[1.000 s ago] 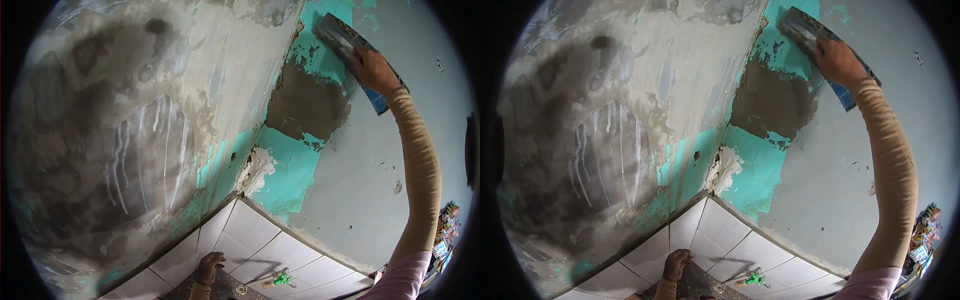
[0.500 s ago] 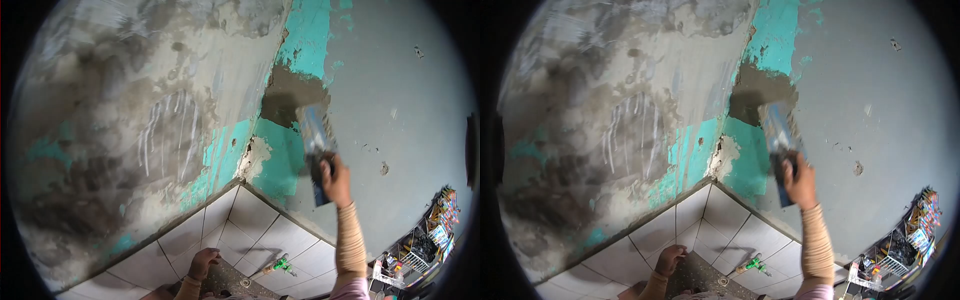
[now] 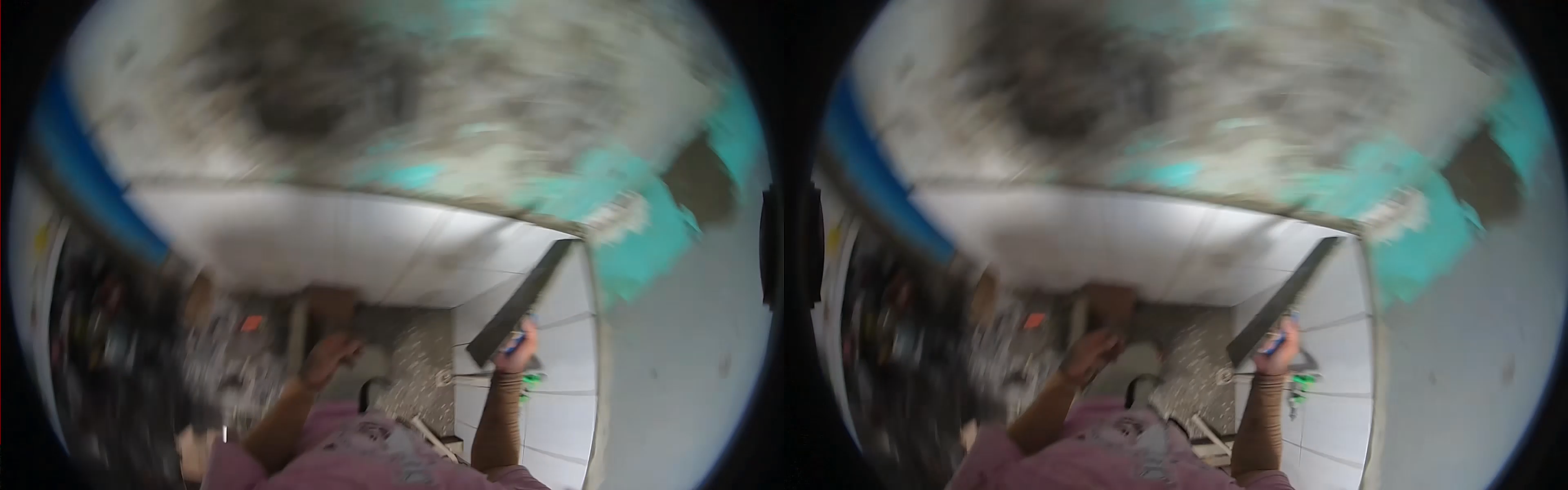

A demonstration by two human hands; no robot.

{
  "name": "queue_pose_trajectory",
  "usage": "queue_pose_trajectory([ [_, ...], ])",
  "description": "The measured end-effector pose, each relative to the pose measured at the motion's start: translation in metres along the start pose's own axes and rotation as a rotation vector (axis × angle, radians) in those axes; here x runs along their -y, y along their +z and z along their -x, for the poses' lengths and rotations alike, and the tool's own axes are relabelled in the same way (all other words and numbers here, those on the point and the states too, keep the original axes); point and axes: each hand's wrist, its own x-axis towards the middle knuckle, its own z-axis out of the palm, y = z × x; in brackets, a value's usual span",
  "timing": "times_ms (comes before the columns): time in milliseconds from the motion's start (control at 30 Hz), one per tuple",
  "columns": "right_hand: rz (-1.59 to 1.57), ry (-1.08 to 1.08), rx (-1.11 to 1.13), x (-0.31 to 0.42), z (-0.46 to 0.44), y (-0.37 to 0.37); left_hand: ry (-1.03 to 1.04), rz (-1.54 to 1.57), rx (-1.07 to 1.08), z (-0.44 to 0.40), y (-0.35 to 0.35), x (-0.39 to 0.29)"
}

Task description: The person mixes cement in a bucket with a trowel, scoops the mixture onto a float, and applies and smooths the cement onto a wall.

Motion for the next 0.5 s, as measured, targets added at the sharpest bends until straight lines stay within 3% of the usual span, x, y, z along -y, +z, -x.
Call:
queue_pose_trajectory([
  [33,0.164,-0.11,-0.118,-0.035,-0.001,0.016,0.035,0.012,-0.038,0.018,-0.017,0.001],
  [67,-0.082,0.169,0.197,-0.042,0.023,0.052,0.059,0.085,-0.101,0.038,-0.03,0.003],
  [167,0.638,-0.019,0.53,-0.115,0.054,0.064,0.108,0.184,-0.264,0.083,-0.059,0.003],
  [200,0.695,-0.017,0.594,-0.13,0.061,0.067,0.109,0.197,-0.311,0.095,-0.066,0.004],
  [300,0.539,0.282,0.732,-0.186,0.093,0.086,0.107,0.225,-0.407,0.129,-0.087,0.011],
  [500,0.056,0.931,0.801,-0.312,0.161,0.157,0.106,0.356,-0.564,0.191,-0.146,0.016],
])
